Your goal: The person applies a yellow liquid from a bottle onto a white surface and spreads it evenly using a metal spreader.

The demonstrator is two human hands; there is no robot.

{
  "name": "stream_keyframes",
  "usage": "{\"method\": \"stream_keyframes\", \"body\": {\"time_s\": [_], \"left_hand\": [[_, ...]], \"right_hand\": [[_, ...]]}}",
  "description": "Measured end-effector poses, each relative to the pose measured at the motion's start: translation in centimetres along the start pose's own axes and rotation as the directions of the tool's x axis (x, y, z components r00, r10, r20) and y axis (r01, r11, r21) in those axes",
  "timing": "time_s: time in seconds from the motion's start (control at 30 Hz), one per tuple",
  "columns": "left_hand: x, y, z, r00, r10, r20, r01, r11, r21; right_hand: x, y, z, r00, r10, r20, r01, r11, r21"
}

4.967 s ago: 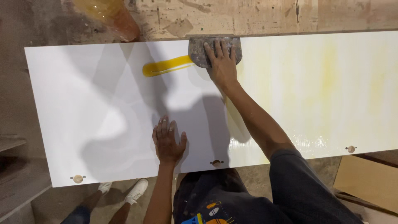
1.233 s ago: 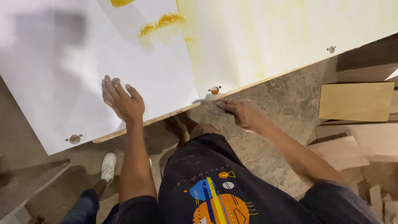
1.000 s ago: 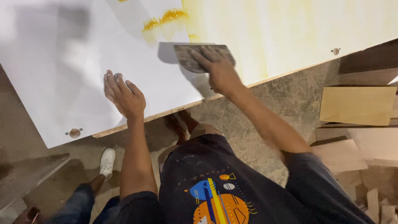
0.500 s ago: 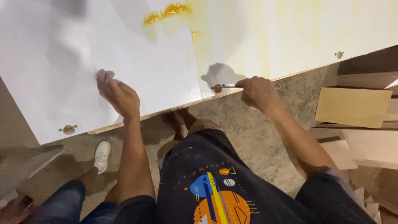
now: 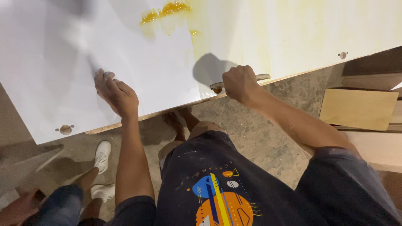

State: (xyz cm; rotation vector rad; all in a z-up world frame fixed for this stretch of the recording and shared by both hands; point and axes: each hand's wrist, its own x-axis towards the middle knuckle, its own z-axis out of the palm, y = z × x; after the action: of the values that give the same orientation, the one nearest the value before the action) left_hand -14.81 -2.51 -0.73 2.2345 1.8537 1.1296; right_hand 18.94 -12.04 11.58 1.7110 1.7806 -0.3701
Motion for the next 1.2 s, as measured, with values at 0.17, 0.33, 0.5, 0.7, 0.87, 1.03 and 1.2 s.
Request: {"method": "stream_keyframes", "body": {"time_s": [0.17,0.33,0.5,0.7,0.87,1.03,1.2], "left_hand": [[0.4,0.3,-0.7,0.998,-0.016,0.056,0.017,1.0,-0.017],[-1.0,-1.3,0.9,0.996,-0.037,0.083,0.037,0.999,0.013],[-0.7,-1.4,1.0,0.993,-0.029,0.118,0.028,1.0,0.008],[-1.1,-1.7,1.4,0.997,-0.003,0.073,0.007,0.999,-0.043],[-1.0,-1.4,1.1,0.998,-0.01,0.069,0.012,0.999,-0.032],[-0.5,-1.2,0.8,0.995,0.003,0.097,-0.004,1.0,0.009],[-1.2,-1.9,1.5,0.996,-0.016,0.087,0.013,0.999,0.034]], "right_hand": [[0.3,-0.6,0.1,0.997,-0.006,0.078,0.003,0.999,0.043],[-0.1,-1.4,-2.7,0.986,0.056,0.159,-0.08,0.985,0.151],[3.0,-0.2,0.0,0.966,0.02,0.257,-0.062,0.986,0.157],[6.2,3.5,2.4,0.862,-0.019,0.507,-0.175,0.927,0.331],[4.3,6.7,2.5,0.801,-0.054,0.596,-0.339,0.78,0.526],[2.3,6.6,-1.9,0.869,-0.061,0.491,-0.35,0.626,0.697],[-2.0,-0.8,-9.8,0.996,0.079,0.033,-0.083,0.808,0.584]]}}
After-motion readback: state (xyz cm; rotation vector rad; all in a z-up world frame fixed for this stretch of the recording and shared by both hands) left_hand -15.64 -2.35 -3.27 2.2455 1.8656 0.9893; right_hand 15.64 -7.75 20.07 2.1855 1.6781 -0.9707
